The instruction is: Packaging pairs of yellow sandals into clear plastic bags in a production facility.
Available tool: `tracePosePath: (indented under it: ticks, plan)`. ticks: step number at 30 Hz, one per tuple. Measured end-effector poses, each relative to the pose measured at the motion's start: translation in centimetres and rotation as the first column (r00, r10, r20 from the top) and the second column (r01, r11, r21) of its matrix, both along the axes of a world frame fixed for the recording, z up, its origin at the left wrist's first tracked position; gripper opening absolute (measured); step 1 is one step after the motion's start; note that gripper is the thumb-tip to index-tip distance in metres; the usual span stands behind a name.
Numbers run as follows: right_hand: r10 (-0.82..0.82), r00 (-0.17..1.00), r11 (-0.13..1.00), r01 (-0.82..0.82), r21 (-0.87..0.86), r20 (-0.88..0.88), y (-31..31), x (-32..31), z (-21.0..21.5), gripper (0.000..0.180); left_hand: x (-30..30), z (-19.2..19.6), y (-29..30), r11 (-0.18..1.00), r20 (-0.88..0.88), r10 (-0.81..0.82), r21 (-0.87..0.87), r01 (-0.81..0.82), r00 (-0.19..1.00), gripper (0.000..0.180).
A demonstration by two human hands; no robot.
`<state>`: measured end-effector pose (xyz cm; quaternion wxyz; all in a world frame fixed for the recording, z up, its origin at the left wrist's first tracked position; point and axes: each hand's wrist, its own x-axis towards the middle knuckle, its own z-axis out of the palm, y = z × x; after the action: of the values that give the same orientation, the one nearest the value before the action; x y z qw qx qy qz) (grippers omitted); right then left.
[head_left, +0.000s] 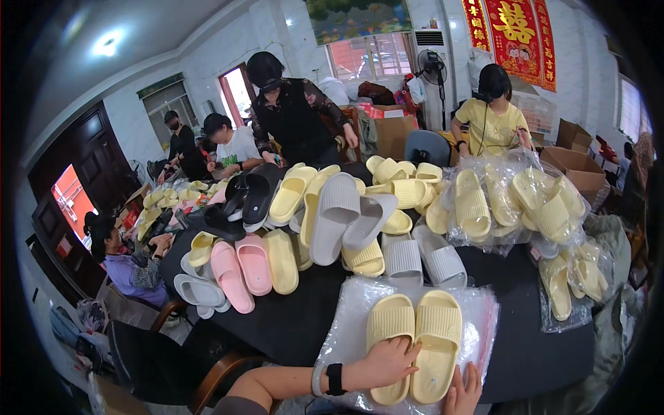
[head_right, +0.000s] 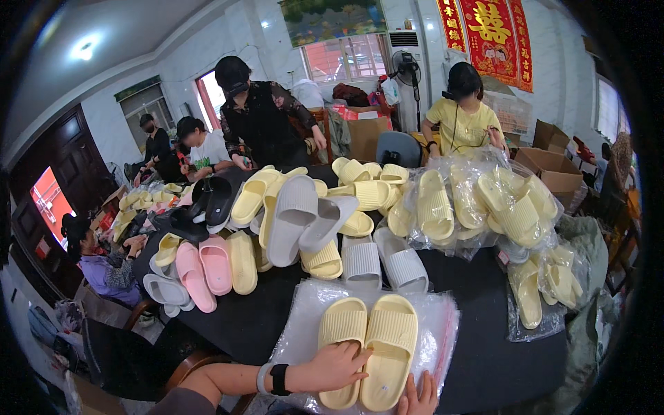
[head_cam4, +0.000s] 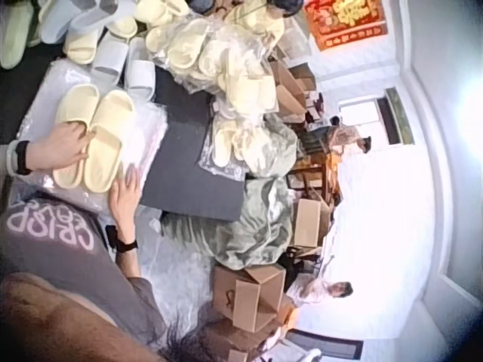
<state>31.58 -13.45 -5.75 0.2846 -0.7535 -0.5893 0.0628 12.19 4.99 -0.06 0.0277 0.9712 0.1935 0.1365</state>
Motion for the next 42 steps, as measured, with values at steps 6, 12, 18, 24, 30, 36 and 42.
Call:
tracePosePath:
  ticks: [6, 12, 18, 24, 30, 36, 42]
  plan:
    - [-0.014, 0.995, 0.999, 0.01, 0.043, 0.1, 0.0, -0.7, 1.0, 0.054, -2.7, 3.8, 0.9, 0.983, 0.055, 0.134, -0.135, -0.126, 0.989, 0.049]
    - [-0.021, 0.996, 1.0, 0.02, 0.008, 0.092, 0.4, -0.5, 1.0, 0.054, -8.9, 8.8, 6.6, 0.917, 0.104, 0.306, -0.3, -0.263, 0.946, 0.033]
    - [-0.02, 0.992, 1.0, 0.02, 0.005, 0.123, 0.6, -0.7, 1.8, 0.052, -15.0, 15.9, 20.3, 0.884, 0.23, 0.442, -0.279, -0.376, 0.867, 0.028]
    - [-0.003, 0.991, 0.999, -0.002, 0.032, 0.137, 0.7, -1.1, 2.2, 0.05, -18.2, 16.6, 33.6, 0.814, 0.266, 0.58, -0.213, -0.54, 0.77, 0.031]
    - [-0.021, 0.991, 1.0, 0.021, 0.006, 0.135, 0.6, -1.2, 1.8, 0.049, -18.0, 17.7, 42.7, 0.766, 0.373, 0.629, -0.149, -0.625, 0.682, 0.03]
    - [-0.047, 0.989, 0.999, 0.049, -0.008, 0.139, 1.0, -1.5, 2.3, 0.051, -16.2, 18.2, 49.1, 0.695, 0.31, 0.718, -0.273, -0.665, 0.623, 0.036]
    - [-0.05, 0.993, 0.998, 0.054, -0.04, 0.106, 1.3, -1.8, 1.7, 0.053, -17.3, 15.2, 51.5, 0.714, 0.509, 0.617, -0.043, -0.698, 0.6, 0.048]
